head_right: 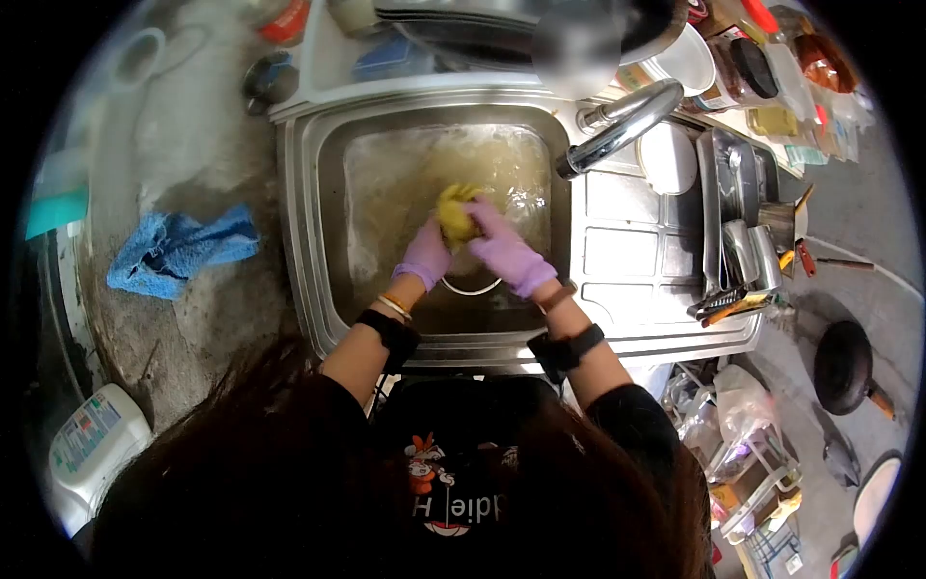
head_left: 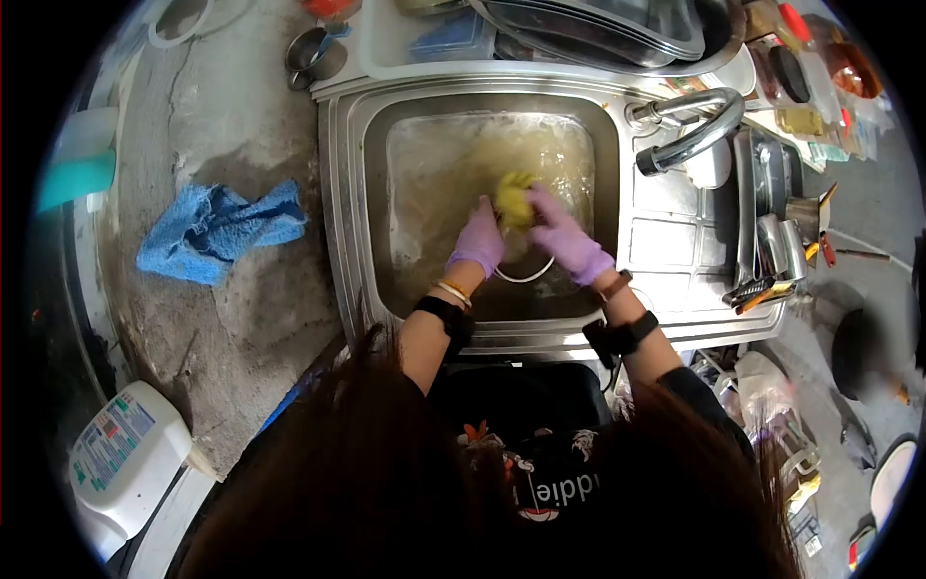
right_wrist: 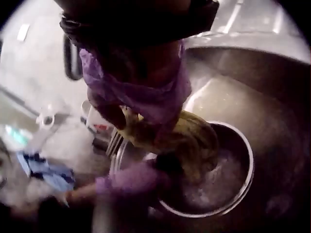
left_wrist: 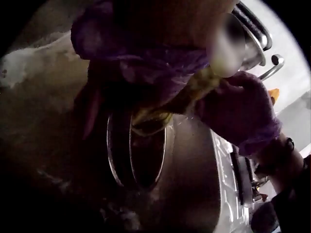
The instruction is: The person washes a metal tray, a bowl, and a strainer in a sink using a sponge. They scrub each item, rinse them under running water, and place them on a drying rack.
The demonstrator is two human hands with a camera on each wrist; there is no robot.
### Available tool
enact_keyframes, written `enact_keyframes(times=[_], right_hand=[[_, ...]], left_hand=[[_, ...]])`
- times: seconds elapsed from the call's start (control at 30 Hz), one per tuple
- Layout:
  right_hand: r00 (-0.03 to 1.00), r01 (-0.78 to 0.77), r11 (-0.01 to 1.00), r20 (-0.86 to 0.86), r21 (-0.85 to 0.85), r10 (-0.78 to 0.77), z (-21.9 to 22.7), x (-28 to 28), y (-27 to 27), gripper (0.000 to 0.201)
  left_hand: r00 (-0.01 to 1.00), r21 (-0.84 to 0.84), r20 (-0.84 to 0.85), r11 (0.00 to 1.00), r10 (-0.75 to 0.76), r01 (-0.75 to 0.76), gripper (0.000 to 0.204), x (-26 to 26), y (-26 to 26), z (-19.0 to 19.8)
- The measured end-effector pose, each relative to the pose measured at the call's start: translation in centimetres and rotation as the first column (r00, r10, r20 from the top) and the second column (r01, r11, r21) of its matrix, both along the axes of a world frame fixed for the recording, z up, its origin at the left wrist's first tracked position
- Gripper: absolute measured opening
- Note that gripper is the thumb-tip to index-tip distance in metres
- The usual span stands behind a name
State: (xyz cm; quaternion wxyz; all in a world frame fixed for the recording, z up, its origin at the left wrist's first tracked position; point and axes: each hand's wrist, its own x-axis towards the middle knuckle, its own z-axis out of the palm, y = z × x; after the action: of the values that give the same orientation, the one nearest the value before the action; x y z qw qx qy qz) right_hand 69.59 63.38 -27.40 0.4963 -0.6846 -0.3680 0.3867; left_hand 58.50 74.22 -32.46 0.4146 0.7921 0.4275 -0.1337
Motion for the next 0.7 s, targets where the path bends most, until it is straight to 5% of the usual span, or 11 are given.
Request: enact_keyframes(times=[0.03, 0.1, 0.17, 0.23, 0.3, 0.43, 0.5, 0.57, 0.6, 0.63, 0.7], right_hand=[[1.000, 0.000, 1.000, 0.001, 0.001, 0.000, -0.5, -0.3, 1.0, 0.050], [0.875, -0.270, 0.944, 0.361, -0.190, 0.323, -1.9, -0.2, 3.1, 0.050], [0.836, -0.256, 0.913, 0.402, -0.318, 0.374, -2.0, 0.5, 3.9, 0.040], [0.597, -0.268, 0.833, 0.595, -0.484, 0.538, -2.5, 1.1, 4.6, 0.036], [0.582, -0.257, 0.879, 0.661, -0.402, 0.473, -4.9, 1.8, 3.8, 0.028], [0.734, -0.005, 0.867, 0.587, -0.498, 0.341, -7.4, 1.8, 1.6, 0.035], [0.901, 0.210, 0.726, 0.417, -0.655, 0.116, -9.3, 0.9, 0.2, 0.043], [0.950, 0.181, 0.631, 0.301, -0.754, 0.088, -11.9, -0.4, -1.4, 0.048], [0.974, 0.186, 0.582, 0.069, -0.792, -0.217, -14.1, -1.7, -2.1, 0.046], [0.849, 0.168, 0.538, -0.155, -0.826, -0.504, -14.3, -2.5, -2.3, 0.044], [0.826, 0.115, 0.589, -0.253, -0.800, -0.504, -15.6, -2.3, -2.6, 0.038]], left_hand=[[1.000, 0.001, 0.001, 1.000, 0.000, 0.000, 0.046, 0.3, 0.3, -0.1], [0.953, -0.026, -0.074, 0.956, -0.294, 0.292, 0.036, 0.7, 1.0, -0.5], [0.946, -0.074, -0.120, 0.953, -0.300, 0.293, 0.035, 0.9, 1.3, -0.1], [0.932, -0.127, -0.166, 0.945, -0.321, 0.302, 0.035, 0.8, 1.2, 0.1], [0.949, -0.103, -0.172, 0.963, -0.264, 0.249, 0.039, 0.6, 1.1, -0.3], [0.991, -0.045, -0.065, 0.992, -0.117, 0.114, 0.048, -0.5, 0.6, -0.7], [0.998, -0.050, -0.052, 0.998, -0.034, 0.031, 0.061, -1.3, 0.4, -0.7], [0.997, 0.043, 0.032, 0.997, 0.068, -0.069, 0.064, -2.0, -0.5, -0.5], [0.980, 0.131, 0.121, 0.976, 0.161, -0.176, 0.068, -2.4, -1.1, -0.6], [0.980, 0.129, 0.123, 0.977, 0.157, -0.172, 0.068, -2.9, -1.7, -0.9], [0.911, 0.210, 0.375, 0.941, 0.173, -0.265, 0.072, -3.5, -2.7, -1.4]])
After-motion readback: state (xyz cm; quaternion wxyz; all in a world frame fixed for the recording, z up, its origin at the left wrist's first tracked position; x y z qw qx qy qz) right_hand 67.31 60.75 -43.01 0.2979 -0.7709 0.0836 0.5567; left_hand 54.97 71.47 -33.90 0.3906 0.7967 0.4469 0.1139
